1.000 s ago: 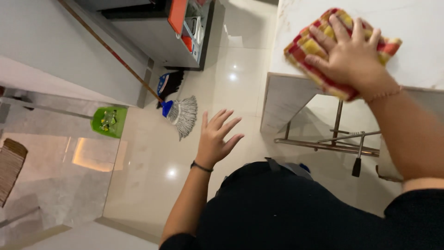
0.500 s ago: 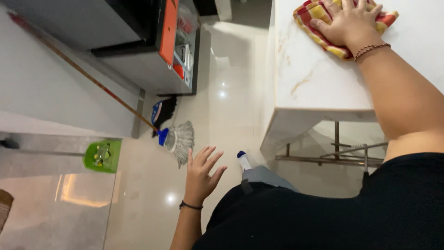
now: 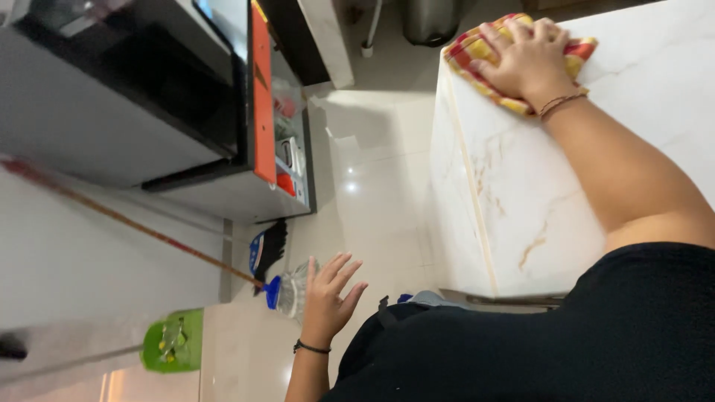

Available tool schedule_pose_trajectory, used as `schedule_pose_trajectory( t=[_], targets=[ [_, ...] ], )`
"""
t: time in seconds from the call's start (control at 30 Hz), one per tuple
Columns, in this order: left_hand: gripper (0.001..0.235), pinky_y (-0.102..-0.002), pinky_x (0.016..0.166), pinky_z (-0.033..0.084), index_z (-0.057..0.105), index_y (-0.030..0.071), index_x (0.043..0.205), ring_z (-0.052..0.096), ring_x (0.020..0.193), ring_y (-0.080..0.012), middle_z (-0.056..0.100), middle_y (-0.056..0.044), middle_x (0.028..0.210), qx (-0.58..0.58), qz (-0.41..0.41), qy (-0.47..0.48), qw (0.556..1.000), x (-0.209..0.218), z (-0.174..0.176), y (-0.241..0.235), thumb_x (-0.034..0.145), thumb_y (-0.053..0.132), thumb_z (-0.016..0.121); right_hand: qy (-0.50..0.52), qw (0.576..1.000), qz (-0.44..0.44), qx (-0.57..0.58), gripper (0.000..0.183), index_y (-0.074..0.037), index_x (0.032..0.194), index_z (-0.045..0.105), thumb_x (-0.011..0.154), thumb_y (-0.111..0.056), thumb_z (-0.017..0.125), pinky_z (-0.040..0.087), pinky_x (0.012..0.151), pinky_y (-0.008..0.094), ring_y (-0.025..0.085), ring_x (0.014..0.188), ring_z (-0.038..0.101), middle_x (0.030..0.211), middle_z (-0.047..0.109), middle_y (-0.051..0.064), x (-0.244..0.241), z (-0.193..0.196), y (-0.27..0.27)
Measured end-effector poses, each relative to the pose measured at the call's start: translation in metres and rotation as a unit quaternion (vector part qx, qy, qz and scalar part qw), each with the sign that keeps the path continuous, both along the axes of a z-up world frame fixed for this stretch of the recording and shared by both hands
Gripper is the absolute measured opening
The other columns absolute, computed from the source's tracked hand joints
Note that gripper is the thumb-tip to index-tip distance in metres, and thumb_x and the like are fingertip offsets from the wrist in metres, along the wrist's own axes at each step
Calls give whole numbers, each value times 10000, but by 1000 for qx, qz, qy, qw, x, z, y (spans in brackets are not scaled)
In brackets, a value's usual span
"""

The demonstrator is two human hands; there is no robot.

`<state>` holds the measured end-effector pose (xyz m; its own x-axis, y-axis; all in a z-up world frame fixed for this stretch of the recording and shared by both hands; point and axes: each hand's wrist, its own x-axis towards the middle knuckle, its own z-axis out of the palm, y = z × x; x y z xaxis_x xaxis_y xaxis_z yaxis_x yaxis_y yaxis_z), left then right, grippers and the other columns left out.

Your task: Wiping down kitchen counters and a gas stove with a cloth, followed by sweeping the floor.

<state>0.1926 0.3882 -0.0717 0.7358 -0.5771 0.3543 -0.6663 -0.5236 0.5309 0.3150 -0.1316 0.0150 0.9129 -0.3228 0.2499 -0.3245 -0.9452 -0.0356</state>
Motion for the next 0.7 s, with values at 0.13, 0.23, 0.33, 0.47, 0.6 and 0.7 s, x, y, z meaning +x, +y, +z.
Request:
schedule_pose_trajectory(
  t=[0.13,0.23,0.33,0.47,0.6,0.7],
  targets=[
    [395,-639,1190,241,730,184,1218,615,1266,-266,689,-52,1313,-3,-44,17,999,47,0,-19,849,303,798,-18,998,50,-26,691,-336,1618,416,1021,-684,397,213,1108,700,501,1420,316,1608,418,145,10,-2,18],
    [393,-637,1192,240,730,186,1218,625,1247,-257,693,-52,1301,2,-86,24,996,84,-6,-28,848,303,794,-25,997,56,-36,611,-362,1598,432,1052,-633,390,221,1082,703,473,1398,330,1589,433,131,12,-10,-1],
    [396,-631,1192,243,728,183,1224,634,1228,-258,694,-58,1296,14,-114,36,993,124,-20,-21,851,302,787,-51,997,13,-57,507,-332,1551,493,1085,-530,456,317,1049,671,439,1334,434,1493,513,134,-14,-17,-48],
    [399,-622,1185,261,727,180,1234,640,1226,-273,693,-67,1300,22,-138,31,990,178,-26,-3,856,295,784,-91,974,-139,-151,334,-87,1103,704,1056,-382,556,522,633,455,333,822,688,937,725,137,-96,-29,-150],
    [412,-616,1181,280,722,171,1242,635,1238,-285,689,-74,1314,30,-182,11,983,247,-19,20,849,275,788,-176,884,-410,137,637,-69,986,733,1142,-657,547,541,575,475,291,611,671,737,682,99,-117,22,-63],
    [425,-611,1168,299,716,160,1244,625,1244,-295,683,-80,1328,32,-195,-3,980,298,-19,21,838,260,792,-125,861,-450,200,721,-16,1020,721,1157,-673,458,513,624,511,332,576,609,733,649,147,-103,3,-45]
  ],
)
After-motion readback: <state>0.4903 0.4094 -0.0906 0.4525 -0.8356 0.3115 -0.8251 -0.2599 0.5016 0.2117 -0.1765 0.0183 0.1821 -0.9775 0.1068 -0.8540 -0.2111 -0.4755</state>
